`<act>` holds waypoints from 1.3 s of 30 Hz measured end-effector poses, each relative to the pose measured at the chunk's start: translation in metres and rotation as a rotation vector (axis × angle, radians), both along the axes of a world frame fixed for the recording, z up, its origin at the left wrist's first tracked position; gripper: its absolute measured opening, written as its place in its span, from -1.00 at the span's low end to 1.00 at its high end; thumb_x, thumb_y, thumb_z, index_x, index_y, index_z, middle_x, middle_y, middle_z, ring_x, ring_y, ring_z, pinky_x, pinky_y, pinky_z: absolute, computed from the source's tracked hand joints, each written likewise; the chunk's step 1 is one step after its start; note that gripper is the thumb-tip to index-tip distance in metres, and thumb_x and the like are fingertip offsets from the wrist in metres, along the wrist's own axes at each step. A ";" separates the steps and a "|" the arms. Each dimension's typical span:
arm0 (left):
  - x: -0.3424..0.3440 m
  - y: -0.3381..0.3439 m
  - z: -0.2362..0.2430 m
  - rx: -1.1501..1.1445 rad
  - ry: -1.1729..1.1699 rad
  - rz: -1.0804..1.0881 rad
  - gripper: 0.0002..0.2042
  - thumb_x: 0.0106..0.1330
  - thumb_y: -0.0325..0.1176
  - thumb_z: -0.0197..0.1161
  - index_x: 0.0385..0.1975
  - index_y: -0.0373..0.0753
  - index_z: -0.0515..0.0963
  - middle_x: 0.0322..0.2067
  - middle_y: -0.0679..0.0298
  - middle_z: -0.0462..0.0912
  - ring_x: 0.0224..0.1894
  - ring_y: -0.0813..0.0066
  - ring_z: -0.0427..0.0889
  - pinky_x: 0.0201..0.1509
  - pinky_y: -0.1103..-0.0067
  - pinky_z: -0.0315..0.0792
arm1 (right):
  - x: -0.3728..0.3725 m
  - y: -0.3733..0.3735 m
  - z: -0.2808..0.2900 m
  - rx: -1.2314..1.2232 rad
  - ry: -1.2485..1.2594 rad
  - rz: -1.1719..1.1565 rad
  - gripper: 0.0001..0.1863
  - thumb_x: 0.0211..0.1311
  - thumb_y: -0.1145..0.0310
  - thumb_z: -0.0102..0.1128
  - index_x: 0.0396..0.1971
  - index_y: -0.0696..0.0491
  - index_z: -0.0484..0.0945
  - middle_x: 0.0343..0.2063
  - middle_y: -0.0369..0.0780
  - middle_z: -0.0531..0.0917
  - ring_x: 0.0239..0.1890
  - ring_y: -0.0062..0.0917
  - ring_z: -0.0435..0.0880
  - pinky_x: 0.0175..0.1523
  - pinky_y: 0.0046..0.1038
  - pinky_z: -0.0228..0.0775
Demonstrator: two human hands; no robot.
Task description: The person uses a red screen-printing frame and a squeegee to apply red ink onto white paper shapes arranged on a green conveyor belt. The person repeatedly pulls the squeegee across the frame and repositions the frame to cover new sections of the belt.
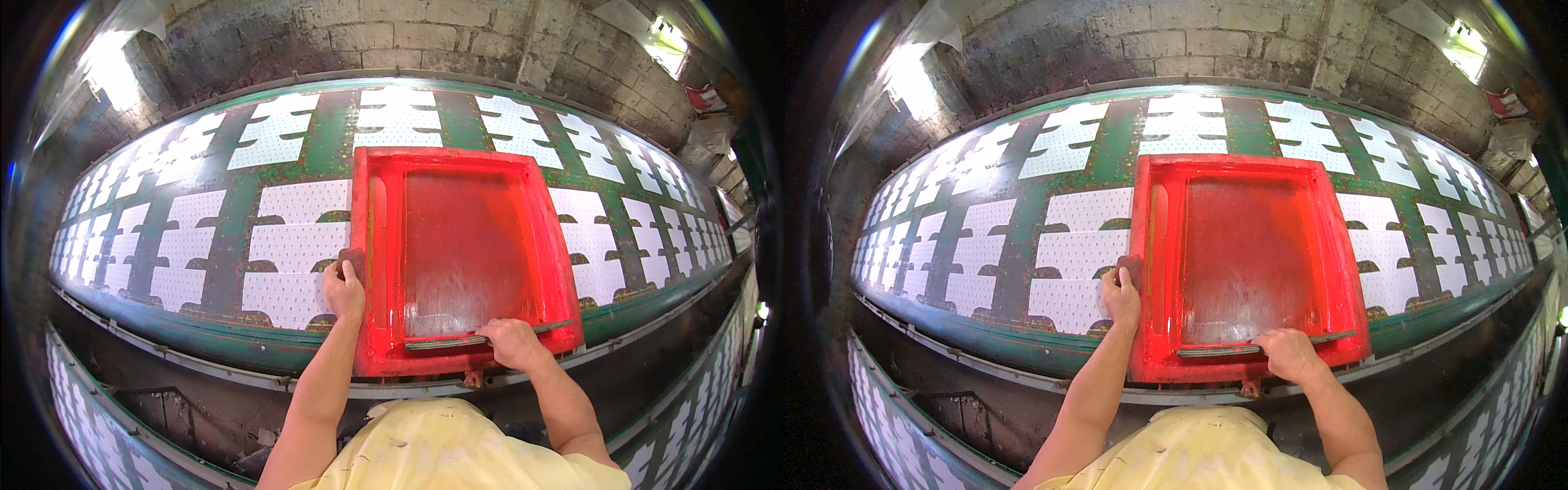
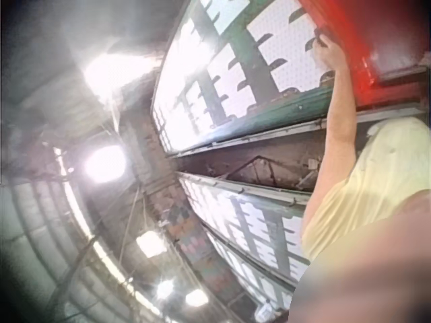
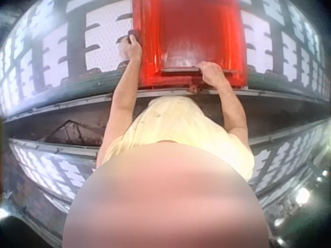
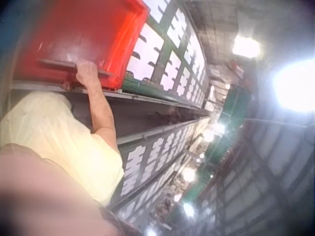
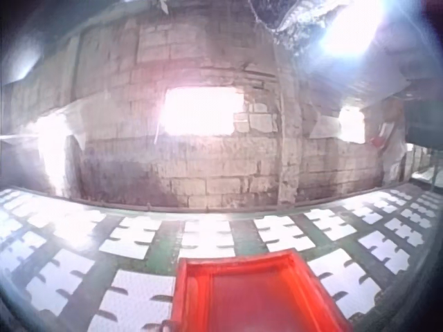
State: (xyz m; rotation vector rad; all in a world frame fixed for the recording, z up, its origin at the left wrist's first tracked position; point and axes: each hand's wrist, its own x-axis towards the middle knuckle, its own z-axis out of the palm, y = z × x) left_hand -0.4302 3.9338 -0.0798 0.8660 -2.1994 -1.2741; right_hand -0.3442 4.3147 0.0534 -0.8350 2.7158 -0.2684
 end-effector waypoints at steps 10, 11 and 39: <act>-0.003 -0.001 -0.016 0.102 0.115 -0.067 -0.52 0.63 -0.12 0.32 0.29 -0.42 0.58 0.15 -0.15 0.71 0.20 -0.11 0.70 0.37 0.16 0.55 | 0.058 -0.013 -0.029 -0.234 0.312 -0.075 -0.53 0.09 0.59 0.31 0.05 0.07 0.82 -0.07 -0.17 0.83 0.02 -0.19 0.82 0.15 -0.15 0.66; -0.002 -0.001 -0.016 0.075 0.117 -0.067 -0.53 0.63 -0.15 0.32 0.29 -0.43 0.58 0.14 -0.14 0.71 0.19 -0.09 0.70 0.36 0.18 0.55 | 0.059 -0.014 -0.034 -0.230 0.338 -0.074 -0.54 0.10 0.59 0.31 0.05 0.07 0.82 -0.06 -0.17 0.83 0.02 -0.20 0.82 0.15 -0.15 0.65; 0.006 0.006 -0.009 -0.067 0.010 0.043 -0.64 0.73 -0.20 0.22 0.23 -0.41 0.62 0.10 -0.02 0.71 0.16 0.09 0.69 0.30 0.28 0.55 | -0.384 -0.028 -0.090 -0.052 0.583 -0.004 -0.78 0.23 0.48 0.29 -0.14 -0.02 0.76 -0.22 -0.15 0.78 -0.08 -0.22 0.85 0.01 -0.14 0.69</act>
